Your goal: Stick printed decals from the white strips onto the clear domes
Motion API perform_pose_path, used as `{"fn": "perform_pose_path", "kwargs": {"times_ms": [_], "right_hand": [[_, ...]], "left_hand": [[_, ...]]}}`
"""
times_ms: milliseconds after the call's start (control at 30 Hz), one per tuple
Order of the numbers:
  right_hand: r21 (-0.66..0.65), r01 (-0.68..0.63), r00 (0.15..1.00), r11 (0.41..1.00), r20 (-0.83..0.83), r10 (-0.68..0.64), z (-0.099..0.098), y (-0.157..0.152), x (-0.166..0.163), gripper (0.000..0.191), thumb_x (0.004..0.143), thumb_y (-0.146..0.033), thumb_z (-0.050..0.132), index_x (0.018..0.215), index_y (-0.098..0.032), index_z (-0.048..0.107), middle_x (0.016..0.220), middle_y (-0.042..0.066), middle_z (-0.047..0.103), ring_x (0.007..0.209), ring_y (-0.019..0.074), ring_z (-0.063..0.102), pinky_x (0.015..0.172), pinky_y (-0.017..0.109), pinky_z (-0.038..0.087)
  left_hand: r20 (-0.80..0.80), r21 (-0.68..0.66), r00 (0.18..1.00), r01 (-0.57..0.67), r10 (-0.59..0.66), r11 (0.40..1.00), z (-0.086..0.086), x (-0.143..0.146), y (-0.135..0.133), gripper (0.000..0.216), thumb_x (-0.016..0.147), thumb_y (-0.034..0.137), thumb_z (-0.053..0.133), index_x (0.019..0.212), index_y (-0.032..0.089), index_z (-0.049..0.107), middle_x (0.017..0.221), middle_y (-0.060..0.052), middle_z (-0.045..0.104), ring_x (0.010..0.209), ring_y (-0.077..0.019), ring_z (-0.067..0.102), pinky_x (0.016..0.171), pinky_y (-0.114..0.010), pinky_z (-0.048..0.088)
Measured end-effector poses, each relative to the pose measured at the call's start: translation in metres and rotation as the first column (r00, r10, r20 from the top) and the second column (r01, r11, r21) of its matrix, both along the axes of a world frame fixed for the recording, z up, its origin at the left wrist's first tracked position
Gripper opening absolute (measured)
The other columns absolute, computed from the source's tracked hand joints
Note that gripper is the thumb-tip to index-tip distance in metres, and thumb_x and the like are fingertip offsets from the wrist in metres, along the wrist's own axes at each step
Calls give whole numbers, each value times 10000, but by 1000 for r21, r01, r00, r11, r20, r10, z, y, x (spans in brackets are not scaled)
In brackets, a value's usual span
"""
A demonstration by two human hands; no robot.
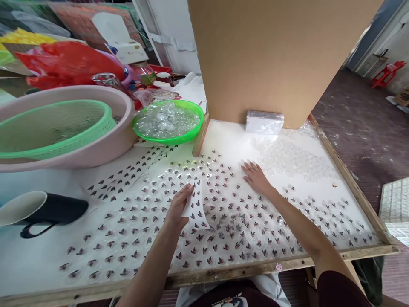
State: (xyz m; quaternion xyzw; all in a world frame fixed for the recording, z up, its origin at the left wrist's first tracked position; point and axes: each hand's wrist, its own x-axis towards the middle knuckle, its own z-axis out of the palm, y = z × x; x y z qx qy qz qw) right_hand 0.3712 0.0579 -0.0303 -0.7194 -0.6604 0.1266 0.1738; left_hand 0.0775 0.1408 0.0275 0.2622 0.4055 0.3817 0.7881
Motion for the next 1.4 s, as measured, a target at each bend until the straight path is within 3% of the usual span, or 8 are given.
{"fn": "perform_pose_path", "kwargs": {"times_ms": [167, 333, 400, 567, 733, 900, 1133, 1400], "right_hand": [[117, 122, 962, 986, -260, -88, 14, -2, 1, 611, 979, -619, 257, 1480, -299, 402, 1550, 19, 370, 1474, 236, 256, 1221, 524, 133], [212, 434, 745, 875, -631, -217, 44, -14, -17, 562, 919, -667, 409, 1261, -268, 607, 1348, 69, 603, 1299, 276, 508, 1110, 499, 379], [193, 430, 673, 882, -719, -171, 59, -25, -38, 504, 897, -642, 488, 1168, -245, 641, 1185, 87, 679, 1130, 260, 612, 1033, 472, 455], [67, 205, 575, 976, -816, -64, 85, -50, -97, 429, 830, -554, 651, 1140, -258, 635, 973, 49, 682, 879, 193, 636, 783, 346, 541], [107, 291, 539, 951, -839, -70, 85, -56, -107, 382, 784, -590, 669, 791, -212, 608, 677, -3, 561, 619, 138, 498, 587, 272, 439], [93, 341, 542, 935, -833, -114, 83, -63, -101, 421, 793, -605, 633, 680, -207, 551, 605, -19, 503, 554, 119, 408, 533, 255, 355], [144, 420, 584, 896, -799, -146, 82, -64, -98, 294, 819, -497, 633, 868, -206, 627, 726, 8, 595, 632, 137, 477, 593, 266, 396], [246, 403, 711, 881, -691, -132, 78, -58, -101, 158, 846, -371, 625, 804, -219, 627, 824, 25, 594, 730, 157, 490, 687, 293, 419]], "left_hand": [[-61, 80, 998, -3, 8, 997, -3, -1, 1, 309, 573, 290, 855, 743, 187, 618, 582, 45, 633, 504, -123, 607, 470, -206, 453], [-70, 138, 998, 4, 6, 990, 2, 2, -7, 340, 538, 305, 887, 722, 182, 629, 604, 48, 627, 490, -89, 559, 465, -187, 434], [-101, 211, 995, 22, -1, 977, 6, 7, -15, 328, 554, 327, 885, 718, 179, 642, 612, 44, 624, 494, -81, 538, 459, -178, 413], [-212, 442, 973, 179, -91, 879, 14, 26, -36, 261, 685, 393, 810, 745, 167, 694, 672, -2, 655, 580, -109, 549, 523, -190, 424], [-296, 583, 944, 300, -148, 755, 20, 36, -42, 241, 785, 400, 730, 736, 170, 676, 635, 10, 595, 573, -106, 504, 538, -192, 401], [-353, 622, 906, 412, -232, 666, 20, 46, -41, 245, 828, 412, 685, 846, 168, 680, 717, -14, 623, 633, -130, 538, 570, -216, 429], [-399, 625, 882, 462, -251, 630, 4, 55, -38, 282, 841, 434, 655, 772, 161, 639, 644, 4, 568, 576, -116, 494, 523, -218, 389], [-449, 656, 874, 462, -183, 596, 2, 45, -35, 352, 858, 435, 623, 650, 171, 518, 575, 43, 411, 534, -93, 365, 509, -218, 299]]}}
